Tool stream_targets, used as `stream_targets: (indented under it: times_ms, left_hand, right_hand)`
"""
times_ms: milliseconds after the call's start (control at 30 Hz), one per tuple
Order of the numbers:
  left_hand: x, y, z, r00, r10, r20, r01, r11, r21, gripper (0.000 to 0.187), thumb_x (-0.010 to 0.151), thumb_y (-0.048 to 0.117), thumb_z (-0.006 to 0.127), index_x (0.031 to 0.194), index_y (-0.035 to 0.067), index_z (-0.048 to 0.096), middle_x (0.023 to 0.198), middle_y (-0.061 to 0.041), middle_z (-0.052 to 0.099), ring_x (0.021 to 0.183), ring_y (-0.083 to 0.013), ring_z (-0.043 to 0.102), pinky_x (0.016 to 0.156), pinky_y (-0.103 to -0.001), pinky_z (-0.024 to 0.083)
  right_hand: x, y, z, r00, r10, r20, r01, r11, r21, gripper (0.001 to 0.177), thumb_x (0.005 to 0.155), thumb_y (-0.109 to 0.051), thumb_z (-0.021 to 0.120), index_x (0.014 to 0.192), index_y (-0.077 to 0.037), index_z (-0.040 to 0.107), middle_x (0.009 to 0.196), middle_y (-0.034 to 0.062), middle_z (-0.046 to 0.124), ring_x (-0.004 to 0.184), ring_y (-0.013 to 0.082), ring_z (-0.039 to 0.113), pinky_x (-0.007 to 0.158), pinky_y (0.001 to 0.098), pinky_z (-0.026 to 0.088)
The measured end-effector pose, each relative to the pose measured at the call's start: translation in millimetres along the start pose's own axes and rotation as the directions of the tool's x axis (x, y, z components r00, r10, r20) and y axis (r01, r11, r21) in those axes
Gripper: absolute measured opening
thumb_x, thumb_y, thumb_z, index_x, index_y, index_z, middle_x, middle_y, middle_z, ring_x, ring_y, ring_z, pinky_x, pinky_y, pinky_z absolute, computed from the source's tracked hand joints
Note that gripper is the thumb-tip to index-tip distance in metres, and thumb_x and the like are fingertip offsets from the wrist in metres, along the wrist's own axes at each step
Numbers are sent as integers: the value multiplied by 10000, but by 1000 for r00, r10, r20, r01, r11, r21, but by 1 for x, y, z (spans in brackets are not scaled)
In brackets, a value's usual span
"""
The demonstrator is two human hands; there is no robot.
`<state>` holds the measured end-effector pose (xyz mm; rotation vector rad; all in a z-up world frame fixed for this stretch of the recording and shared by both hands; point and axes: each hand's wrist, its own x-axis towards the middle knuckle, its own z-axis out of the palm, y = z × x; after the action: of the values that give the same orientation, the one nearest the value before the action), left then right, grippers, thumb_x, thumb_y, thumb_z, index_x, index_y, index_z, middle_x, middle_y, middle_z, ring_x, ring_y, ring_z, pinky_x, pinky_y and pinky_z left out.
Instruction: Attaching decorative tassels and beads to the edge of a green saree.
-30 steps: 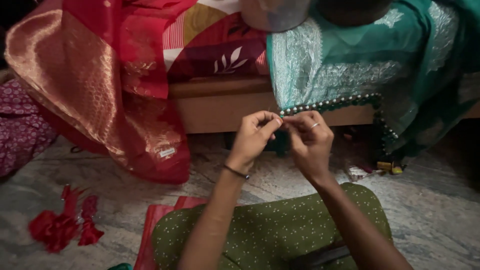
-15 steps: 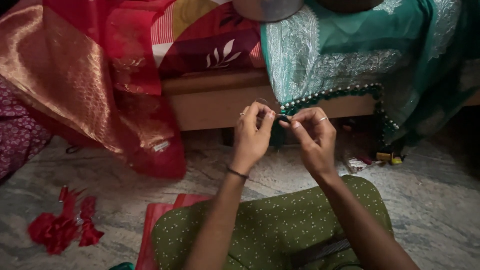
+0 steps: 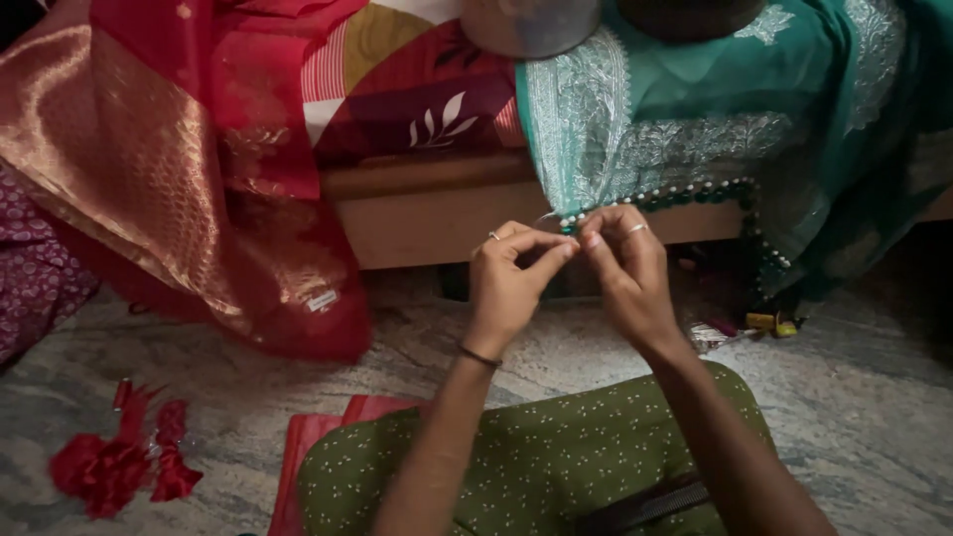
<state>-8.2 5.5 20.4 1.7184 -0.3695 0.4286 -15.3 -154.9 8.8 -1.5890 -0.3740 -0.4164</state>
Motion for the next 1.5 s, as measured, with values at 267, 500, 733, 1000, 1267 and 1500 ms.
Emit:
stream_targets:
  times_ms: [267,500,733,1000,1267,1500]
  left_hand:
    - [2,19,2,980,130,-153,-114,987,111,85,909,114,768,954,43,771,936,-80,738,827,-165,706,718,-299,548]
    - [3,24,2,984,-31,-173,60,985,163,80,919,133,753,924,54,764,880,-64,761,815,-198,703,718,-333,546]
    - [-6,38,4,909,369,-194,-239,843,482,85,910,108,769,924,28,744,1148,-98,707,987,-243,680,840,-361,572]
    - [-1,20,14,957,147,-248,-63,946,318,100,850,121,776,851,25,752,1151,-123,669,883,-221,698,737,-334,576]
    - [2,-15,25,967,-105,-232,100,994,-36,124,860,136,793,849,15,766,1038,-82,702,781,-144,717,713,-279,589]
    - [2,-36,29,966,-97,-240,73,992,-107,111,896,93,764,872,-3,712,1020,-82,695,829,-129,688,725,-274,577]
  right_hand:
    - [11,-21,6,999,14,30,-16,997,79,196,988,5,585,1180,-21,551,1140,52,694,1019,89,636,891,237,521]
    - [16,-29,11,976,-206,-65,145,847,-511,136,878,-64,819,999,-80,760,937,88,687,839,166,619,719,269,527]
    - [14,-34,17,877,-473,89,397,606,-690,161,900,-2,758,1036,-88,761,997,34,730,985,265,554,884,399,454]
    - [2,-5,9,984,101,-150,-103,995,-4,126,938,-81,686,1061,-63,703,1038,-12,687,965,115,639,878,251,527]
    - [-2,21,3,955,290,-58,-265,927,265,83,957,-79,726,1012,-21,750,1032,35,713,967,88,647,897,255,499]
    - [2,26,2,968,240,-66,-130,712,690,58,983,-37,641,1024,-74,623,1117,17,666,1032,128,589,965,288,467]
